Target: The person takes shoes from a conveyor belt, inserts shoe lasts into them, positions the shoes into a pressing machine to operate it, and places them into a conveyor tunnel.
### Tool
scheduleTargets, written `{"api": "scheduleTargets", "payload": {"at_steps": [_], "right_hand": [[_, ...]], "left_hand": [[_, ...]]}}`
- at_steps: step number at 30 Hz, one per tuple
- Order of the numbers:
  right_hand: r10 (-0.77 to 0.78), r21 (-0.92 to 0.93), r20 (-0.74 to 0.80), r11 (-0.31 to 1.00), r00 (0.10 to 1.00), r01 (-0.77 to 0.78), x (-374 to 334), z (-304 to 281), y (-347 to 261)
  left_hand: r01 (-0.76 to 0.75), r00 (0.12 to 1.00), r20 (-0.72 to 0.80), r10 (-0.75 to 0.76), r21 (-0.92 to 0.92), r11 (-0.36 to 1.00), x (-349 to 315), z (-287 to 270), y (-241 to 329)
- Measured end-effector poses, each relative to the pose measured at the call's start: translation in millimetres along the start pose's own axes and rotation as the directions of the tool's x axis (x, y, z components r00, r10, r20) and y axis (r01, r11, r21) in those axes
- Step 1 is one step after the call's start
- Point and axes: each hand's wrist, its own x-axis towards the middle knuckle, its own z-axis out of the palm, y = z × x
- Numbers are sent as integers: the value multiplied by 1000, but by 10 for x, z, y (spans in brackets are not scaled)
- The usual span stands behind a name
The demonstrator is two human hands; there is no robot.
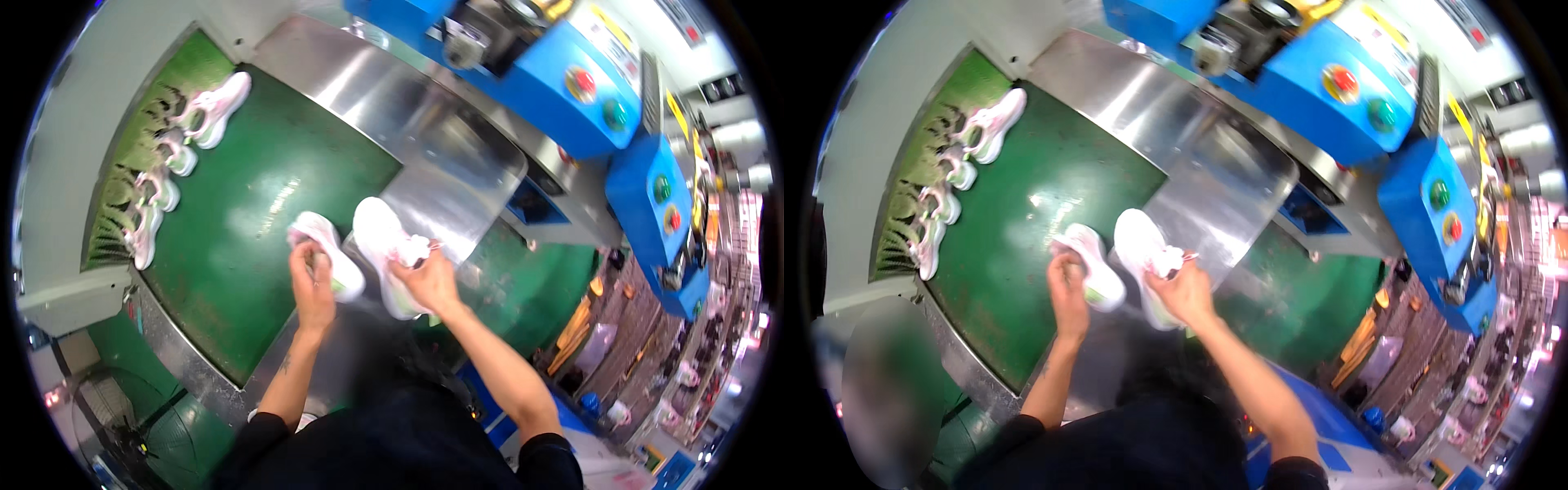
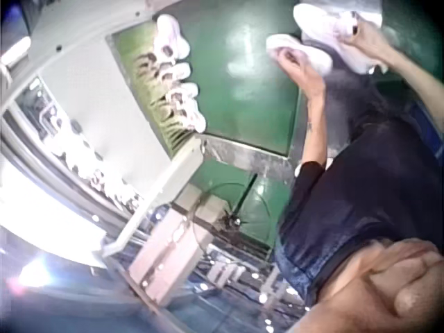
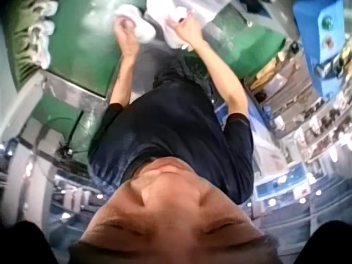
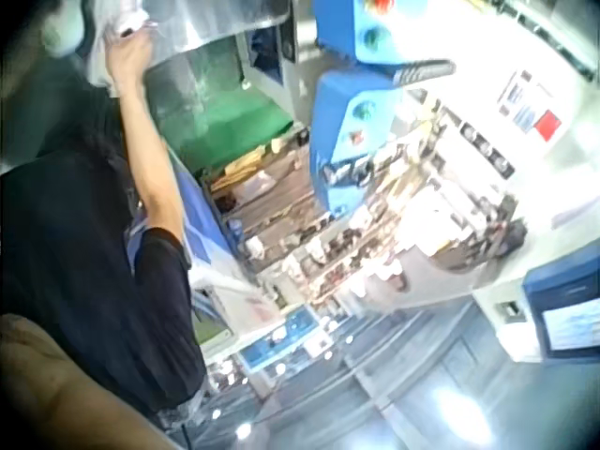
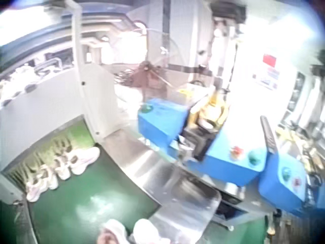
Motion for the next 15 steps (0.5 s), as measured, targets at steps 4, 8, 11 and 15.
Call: {"api": "scheduleTargets", "payload": {"at_steps": [4, 8, 11, 15], "right_hand": [[26, -52, 8, 998, 1000, -25, -499, 10, 306], [166, 341, -48, 930, 985, -140, -879, -59, 578], [266, 582, -70, 793, 962, -177, -1077, -43, 967], [231, 697, -38, 703, 972, -140, -1253, -417, 1132]], "left_hand": [[-268, 895, 443, 49, 447, 853, -270, 440, -480], [-273, 957, 81, 277, 571, 774, -183, 459, -723], [568, 806, -215, -551, 22, 823, -78, 547, -1096], [853, 502, 530, -683, -433, 291, 199, 407, -1283]]}}
